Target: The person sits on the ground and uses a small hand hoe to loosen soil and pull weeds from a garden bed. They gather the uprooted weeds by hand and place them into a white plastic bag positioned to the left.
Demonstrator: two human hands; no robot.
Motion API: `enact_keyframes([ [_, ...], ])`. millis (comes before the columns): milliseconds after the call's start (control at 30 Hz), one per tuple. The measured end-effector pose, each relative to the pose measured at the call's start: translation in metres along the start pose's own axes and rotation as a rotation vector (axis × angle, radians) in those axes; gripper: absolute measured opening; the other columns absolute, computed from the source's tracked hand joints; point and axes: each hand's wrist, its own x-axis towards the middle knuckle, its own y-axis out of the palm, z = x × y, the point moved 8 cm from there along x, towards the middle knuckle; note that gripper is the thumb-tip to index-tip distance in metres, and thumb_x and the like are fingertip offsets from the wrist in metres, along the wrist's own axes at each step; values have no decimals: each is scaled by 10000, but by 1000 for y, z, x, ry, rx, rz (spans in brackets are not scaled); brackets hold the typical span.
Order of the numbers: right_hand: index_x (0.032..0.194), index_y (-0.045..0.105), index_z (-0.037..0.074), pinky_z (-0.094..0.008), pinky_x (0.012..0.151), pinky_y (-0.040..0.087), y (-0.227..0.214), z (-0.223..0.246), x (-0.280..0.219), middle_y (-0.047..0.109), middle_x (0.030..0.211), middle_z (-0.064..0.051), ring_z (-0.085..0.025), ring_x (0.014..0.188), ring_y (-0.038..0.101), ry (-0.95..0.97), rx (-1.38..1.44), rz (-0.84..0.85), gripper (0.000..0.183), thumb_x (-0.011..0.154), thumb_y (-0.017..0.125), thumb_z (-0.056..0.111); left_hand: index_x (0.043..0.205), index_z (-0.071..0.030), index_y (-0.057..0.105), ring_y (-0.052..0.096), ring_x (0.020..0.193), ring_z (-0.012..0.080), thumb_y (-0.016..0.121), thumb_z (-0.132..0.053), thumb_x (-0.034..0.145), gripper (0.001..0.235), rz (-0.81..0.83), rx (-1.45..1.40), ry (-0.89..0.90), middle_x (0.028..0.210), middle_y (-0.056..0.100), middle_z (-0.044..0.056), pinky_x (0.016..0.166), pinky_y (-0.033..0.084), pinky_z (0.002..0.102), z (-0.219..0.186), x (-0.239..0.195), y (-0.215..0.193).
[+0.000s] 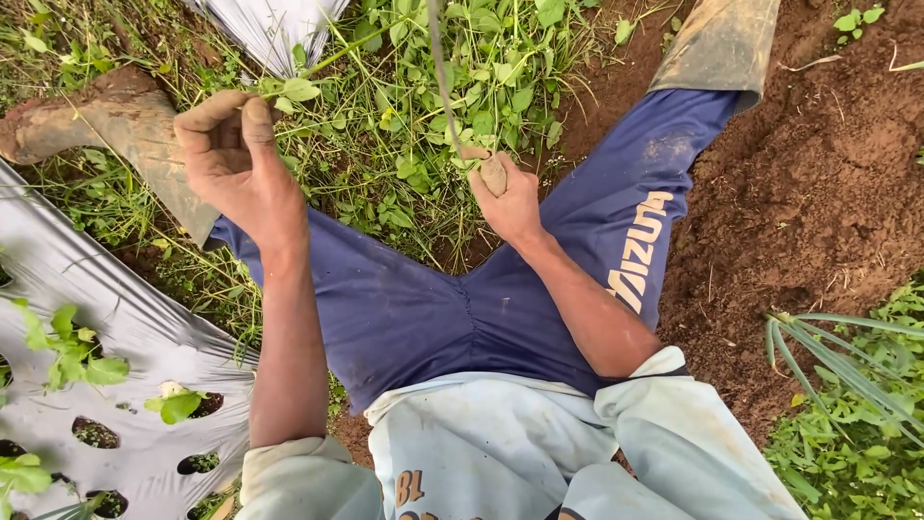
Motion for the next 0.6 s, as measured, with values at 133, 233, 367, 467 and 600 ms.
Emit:
enact_keyframes([
  [133,1024,666,-64,-272,477,440,4,-2,6,695,699,-84,-126,528,550,-37,10,68,213,898,728,97,1150,-37,574,638,900,191,718,-31,1041,181,32,1,27,1029,648,118,869,607,316,-3,-2,6],
  [233,1040,673,-28,-290,494,443,19,-35,7,641,669,-60,-146,528,516,211,-51,215,249,902,680,179,1150,-33,540,605,949,166,665,43,1050,177,92,-80,-29,1095,611,98,914,571,292,-7,-6,14],
  [367,1141,710,-7,-273,463,398,14,-44,9,629,658,-25,-110,512,466,248,-35,137,309,879,676,155,1156,-36,543,607,951,179,669,30,1049,178,97,-31,-1,1095,606,103,916,579,305,-6,-4,13],
  [467,1207,690,26,-266,447,381,8,-41,12,621,664,-15,-99,507,451,253,-9,112,338,887,683,136,1136,-23,548,621,936,206,655,50,1038,163,79,14,10,1068,609,121,911,599,327,15,-5,14],
  [600,1227,707,9,-282,507,454,7,-67,8,659,699,-42,-124,547,521,455,-97,106,413,849,687,175,1089,1,561,631,890,195,633,88,1004,141,26,95,-62,1014,628,121,858,591,311,48,-14,15],
])
